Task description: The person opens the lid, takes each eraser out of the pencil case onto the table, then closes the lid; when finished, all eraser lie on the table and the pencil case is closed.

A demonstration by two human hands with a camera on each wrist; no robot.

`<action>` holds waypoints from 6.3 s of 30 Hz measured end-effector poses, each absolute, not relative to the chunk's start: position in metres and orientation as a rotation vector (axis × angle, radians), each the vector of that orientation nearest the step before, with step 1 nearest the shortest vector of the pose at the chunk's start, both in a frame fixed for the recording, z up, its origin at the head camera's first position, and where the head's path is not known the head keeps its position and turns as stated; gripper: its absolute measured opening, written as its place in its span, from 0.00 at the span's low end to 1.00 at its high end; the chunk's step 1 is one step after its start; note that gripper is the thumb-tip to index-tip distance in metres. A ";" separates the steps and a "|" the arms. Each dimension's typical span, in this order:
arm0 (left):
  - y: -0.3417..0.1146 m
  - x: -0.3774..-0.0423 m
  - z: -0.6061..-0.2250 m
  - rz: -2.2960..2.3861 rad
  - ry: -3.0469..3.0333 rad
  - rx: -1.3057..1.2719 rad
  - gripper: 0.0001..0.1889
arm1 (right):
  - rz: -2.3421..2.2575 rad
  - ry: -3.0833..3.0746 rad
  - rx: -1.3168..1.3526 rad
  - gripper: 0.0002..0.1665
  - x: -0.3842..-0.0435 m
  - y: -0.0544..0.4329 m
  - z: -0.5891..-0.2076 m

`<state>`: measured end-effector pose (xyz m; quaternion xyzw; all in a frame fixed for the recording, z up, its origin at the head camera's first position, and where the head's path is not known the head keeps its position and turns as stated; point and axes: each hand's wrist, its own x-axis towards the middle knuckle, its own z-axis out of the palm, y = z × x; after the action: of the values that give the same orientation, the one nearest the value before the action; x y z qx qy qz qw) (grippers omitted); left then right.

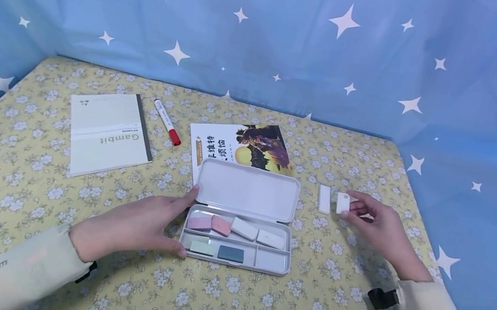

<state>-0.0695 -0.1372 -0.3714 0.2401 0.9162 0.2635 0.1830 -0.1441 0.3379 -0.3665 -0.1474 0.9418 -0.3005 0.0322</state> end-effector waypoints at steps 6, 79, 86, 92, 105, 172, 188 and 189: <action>-0.138 -0.069 -0.370 0.731 2.587 0.680 0.64 | -0.852 2.857 -0.390 0.33 -0.148 0.347 -0.372; -0.139 -0.070 -0.370 0.727 2.638 0.710 0.63 | -0.452 2.543 -1.163 0.11 -0.111 0.209 -0.347; -0.138 -0.068 -0.372 0.745 2.603 0.687 0.63 | -0.376 2.546 -1.122 0.17 -0.103 0.206 -0.349; -0.137 -0.068 -0.375 0.743 2.606 0.693 0.63 | -0.368 2.537 -1.191 0.23 -0.100 0.208 -0.348; -0.137 -0.068 -0.374 0.736 2.614 0.686 0.64 | -0.410 2.467 -1.232 0.31 -0.103 0.215 -0.346; -0.138 -0.067 -0.374 0.745 2.632 0.686 0.64 | -0.873 2.428 -0.815 0.30 -0.123 0.244 -0.347; -0.136 -0.067 -0.374 0.723 2.625 0.688 0.63 | -1.049 2.571 -0.663 0.31 -0.130 0.293 -0.350; -0.136 -0.067 -0.374 0.722 2.626 0.684 0.63 | -1.052 2.583 -0.659 0.31 -0.132 0.296 -0.351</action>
<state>-0.0671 -0.1357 -0.3736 0.2402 0.9222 0.2536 0.1659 -0.1315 0.2962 -0.3507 -0.2276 0.8928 -0.3636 0.1374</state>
